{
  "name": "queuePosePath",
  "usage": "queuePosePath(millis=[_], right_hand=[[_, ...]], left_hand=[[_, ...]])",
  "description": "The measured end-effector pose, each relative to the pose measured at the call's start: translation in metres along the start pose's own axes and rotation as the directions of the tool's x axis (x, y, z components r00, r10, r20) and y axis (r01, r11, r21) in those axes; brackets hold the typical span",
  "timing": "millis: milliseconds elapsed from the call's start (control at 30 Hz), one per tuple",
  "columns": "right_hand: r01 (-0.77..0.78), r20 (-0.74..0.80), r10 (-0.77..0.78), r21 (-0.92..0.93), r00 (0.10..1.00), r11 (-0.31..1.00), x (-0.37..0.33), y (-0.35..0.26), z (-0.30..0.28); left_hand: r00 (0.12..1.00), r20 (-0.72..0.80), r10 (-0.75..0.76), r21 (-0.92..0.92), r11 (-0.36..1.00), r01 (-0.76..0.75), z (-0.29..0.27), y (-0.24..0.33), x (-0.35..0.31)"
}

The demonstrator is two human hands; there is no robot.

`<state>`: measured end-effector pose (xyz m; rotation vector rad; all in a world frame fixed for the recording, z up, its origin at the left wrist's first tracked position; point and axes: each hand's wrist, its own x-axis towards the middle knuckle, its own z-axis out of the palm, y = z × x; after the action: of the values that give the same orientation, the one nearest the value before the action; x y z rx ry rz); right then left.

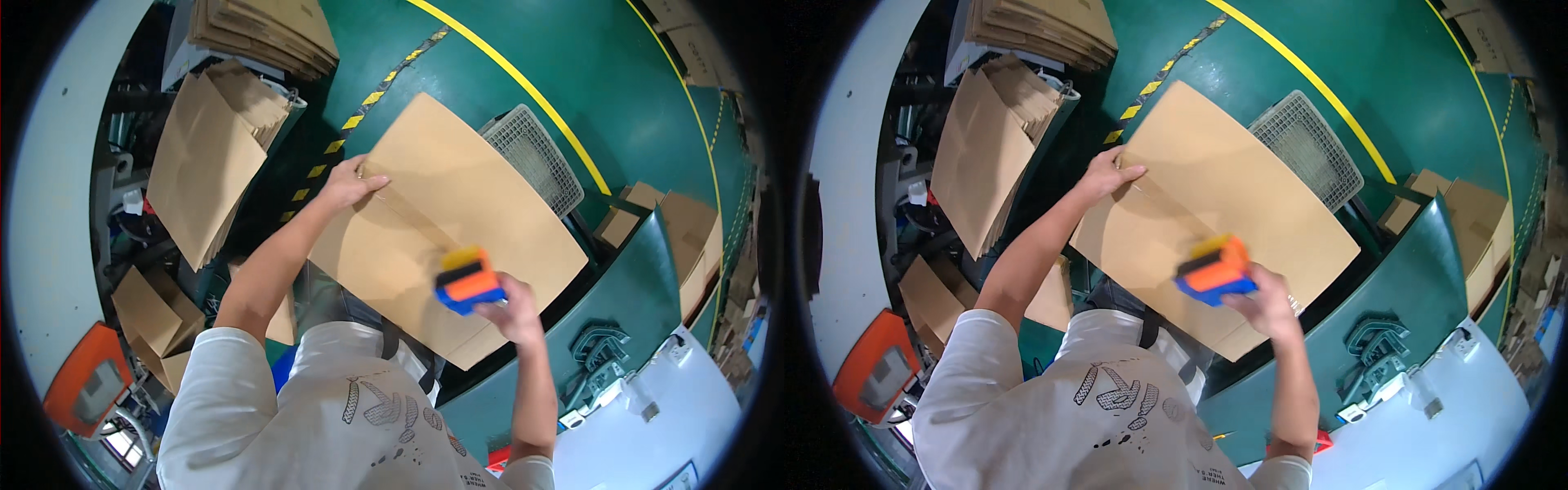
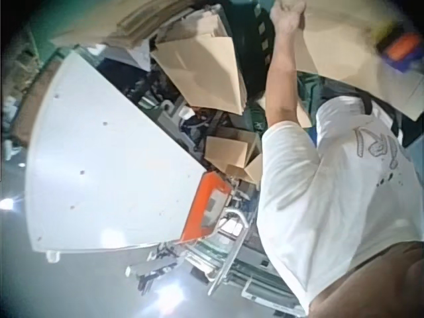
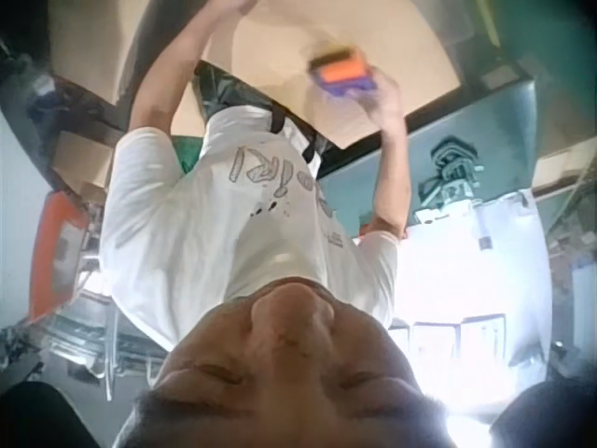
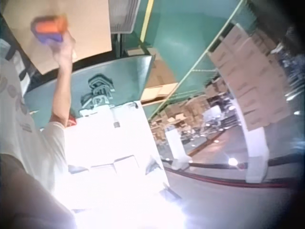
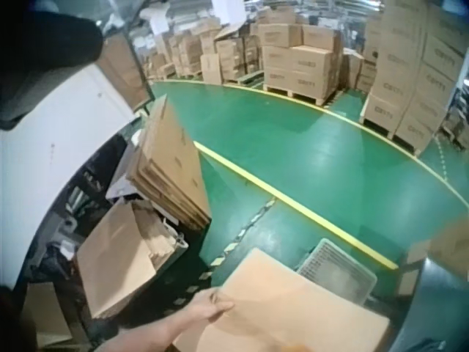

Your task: Manually clean plastic parts, pack them into a cardboard box, and seal the box with tape in a factory environment.

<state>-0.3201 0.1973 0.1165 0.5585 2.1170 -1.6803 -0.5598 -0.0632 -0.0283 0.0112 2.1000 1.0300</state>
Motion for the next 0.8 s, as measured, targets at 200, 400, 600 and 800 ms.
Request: queuePosePath(millis=[200,400,600,800], right_hand=[[-0.28,0.13,0.265,0.111,0.955,0.954,0.054,-0.003,0.046],[-0.336,0.146,0.33,0.016,0.932,0.942,0.05,-0.013,0.053],[-0.354,0.17,0.37,-0.12,0.913,0.928,0.06,-0.023,0.057],[-0.313,0.07,0.353,-0.326,0.933,0.892,0.085,-0.027,0.073]], left_hand=[[0.685,-0.404,0.606,0.286,0.795,-0.535,-0.003,0.024,-0.047],[0.928,0.274,0.251,-0.509,0.857,-0.081,0.034,0.02,-0.085],[0.942,0.162,0.293,-0.456,0.869,-0.192,0.035,0.035,-0.082],[0.785,-0.335,0.521,-0.243,0.757,-0.607,0.021,0.03,-0.055]])
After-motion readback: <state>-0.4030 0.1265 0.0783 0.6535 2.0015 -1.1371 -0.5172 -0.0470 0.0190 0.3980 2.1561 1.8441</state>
